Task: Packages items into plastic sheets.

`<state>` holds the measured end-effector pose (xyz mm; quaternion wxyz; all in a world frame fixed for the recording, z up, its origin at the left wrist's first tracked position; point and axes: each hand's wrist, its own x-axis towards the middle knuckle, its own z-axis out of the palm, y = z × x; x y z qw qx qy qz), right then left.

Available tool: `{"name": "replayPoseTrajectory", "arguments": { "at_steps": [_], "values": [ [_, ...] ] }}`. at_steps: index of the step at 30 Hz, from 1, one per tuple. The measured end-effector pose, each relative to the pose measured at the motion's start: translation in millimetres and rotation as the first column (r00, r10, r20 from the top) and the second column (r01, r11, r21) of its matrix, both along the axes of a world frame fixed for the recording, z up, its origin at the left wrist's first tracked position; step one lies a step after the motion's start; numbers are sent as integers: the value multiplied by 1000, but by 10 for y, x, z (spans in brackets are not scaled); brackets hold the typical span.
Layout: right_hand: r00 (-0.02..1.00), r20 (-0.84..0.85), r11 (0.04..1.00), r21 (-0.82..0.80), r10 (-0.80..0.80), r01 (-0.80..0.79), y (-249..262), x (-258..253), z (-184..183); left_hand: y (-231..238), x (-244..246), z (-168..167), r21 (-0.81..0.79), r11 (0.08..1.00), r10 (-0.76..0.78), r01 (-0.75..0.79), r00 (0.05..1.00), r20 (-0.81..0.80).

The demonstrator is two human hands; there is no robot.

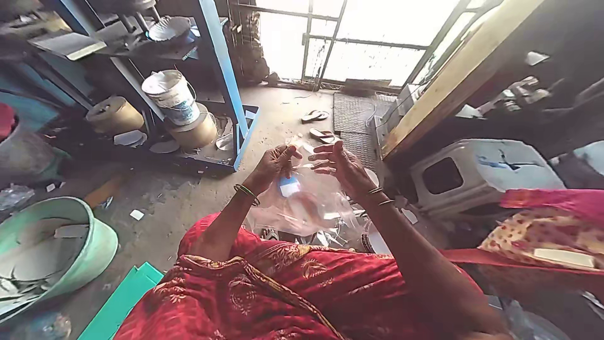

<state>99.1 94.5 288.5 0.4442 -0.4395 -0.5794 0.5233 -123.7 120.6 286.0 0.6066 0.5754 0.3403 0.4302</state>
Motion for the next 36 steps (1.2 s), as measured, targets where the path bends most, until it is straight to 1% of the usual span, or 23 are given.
{"name": "replayPoseTrajectory", "arguments": {
  "at_steps": [2,4,7,8,10,12,15,18,20,23,28,30,32,34,36],
  "values": [
    [995,102,998,61,14,-21,-57,-12,62,16,-2,-30,54,998,28,-27,999,-30],
    [984,179,987,152,14,-42,-82,-13,91,57,-3,-84,139,986,103,-93,993,-64],
    [963,268,967,246,1,-70,-47,34,21,127,-31,-195,318,936,203,-150,969,-140],
    [952,306,957,280,-15,-75,-33,43,-2,106,-19,-192,336,929,219,-155,962,-161],
    [935,351,944,321,-48,-72,-21,39,-32,-32,-20,-113,308,945,176,-109,964,-199],
    [922,379,936,348,-81,-61,-13,38,-31,-163,4,-8,245,967,122,-72,973,-197],
    [913,387,927,374,-128,-28,-25,29,-2,-199,42,33,225,973,83,-42,981,-177],
    [916,382,926,377,-123,-33,-65,15,49,-185,110,-3,281,951,162,-131,983,-88],
    [913,392,917,396,-115,-54,-81,22,76,-168,126,-6,340,927,190,-161,980,-56],
    [902,415,919,390,-120,-57,-121,9,128,-148,131,4,415,895,217,-162,972,-89],
    [896,422,913,405,-137,-51,-175,-18,192,-212,190,40,454,877,248,-157,958,-147],
    [899,415,908,416,-138,-52,-187,-29,201,-217,202,13,479,858,280,-185,950,-135],
    [890,433,911,409,-143,-53,-213,-46,224,-221,215,-5,449,859,318,-244,943,-96],
    [873,466,912,404,-144,-65,-237,-60,245,-239,251,22,331,882,361,-335,932,-19],
    [859,499,918,385,-116,-100,-267,-66,270,-239,255,61,205,916,343,-345,938,46]
  ]
}}
